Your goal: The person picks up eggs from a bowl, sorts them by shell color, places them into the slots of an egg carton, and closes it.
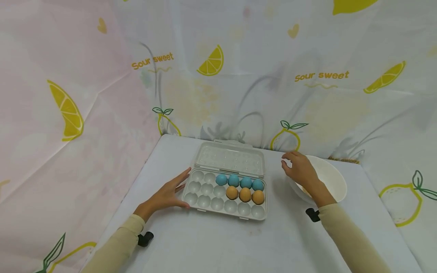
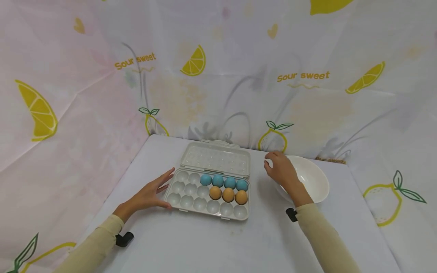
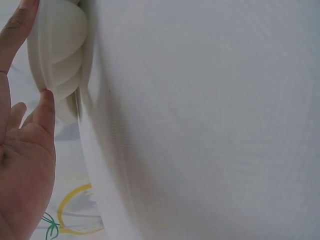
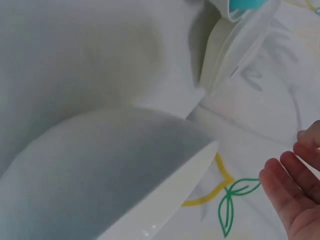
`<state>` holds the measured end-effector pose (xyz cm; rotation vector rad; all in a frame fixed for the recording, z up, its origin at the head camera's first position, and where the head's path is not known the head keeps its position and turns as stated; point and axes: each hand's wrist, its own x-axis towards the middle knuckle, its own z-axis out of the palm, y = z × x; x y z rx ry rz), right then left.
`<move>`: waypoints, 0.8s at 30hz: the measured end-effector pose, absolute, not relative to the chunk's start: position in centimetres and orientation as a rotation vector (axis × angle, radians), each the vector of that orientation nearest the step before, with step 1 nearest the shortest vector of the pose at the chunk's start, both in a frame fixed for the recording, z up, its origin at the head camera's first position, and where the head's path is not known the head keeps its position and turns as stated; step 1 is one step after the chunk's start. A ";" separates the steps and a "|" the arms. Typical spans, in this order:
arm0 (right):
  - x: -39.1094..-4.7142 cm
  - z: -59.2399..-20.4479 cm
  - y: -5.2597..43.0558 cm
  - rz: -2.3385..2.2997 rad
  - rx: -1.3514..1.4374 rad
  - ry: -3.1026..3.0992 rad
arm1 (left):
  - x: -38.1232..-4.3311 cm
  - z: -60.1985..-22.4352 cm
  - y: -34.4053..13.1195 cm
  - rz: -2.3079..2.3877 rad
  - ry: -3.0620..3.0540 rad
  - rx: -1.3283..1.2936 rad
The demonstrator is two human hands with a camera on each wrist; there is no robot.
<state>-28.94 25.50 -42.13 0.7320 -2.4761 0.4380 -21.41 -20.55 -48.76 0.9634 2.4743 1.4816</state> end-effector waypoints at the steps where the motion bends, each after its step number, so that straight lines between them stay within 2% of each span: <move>1: -29.0 -42.0 26.1 0.431 0.710 -2.501 | -21.4 -48.8 -20.5 1.479 2.475 0.964; 11: -30.0 -40.7 31.4 0.546 0.471 -2.952 | -21.4 -48.9 -20.6 1.492 2.460 0.971; 19: -30.9 -40.3 33.6 0.588 0.352 -3.245 | -21.3 -48.9 -20.6 1.502 2.457 0.969; 24: -31.3 -40.2 34.4 0.790 0.188 -3.513 | -21.4 -49.0 -20.5 1.490 2.461 0.978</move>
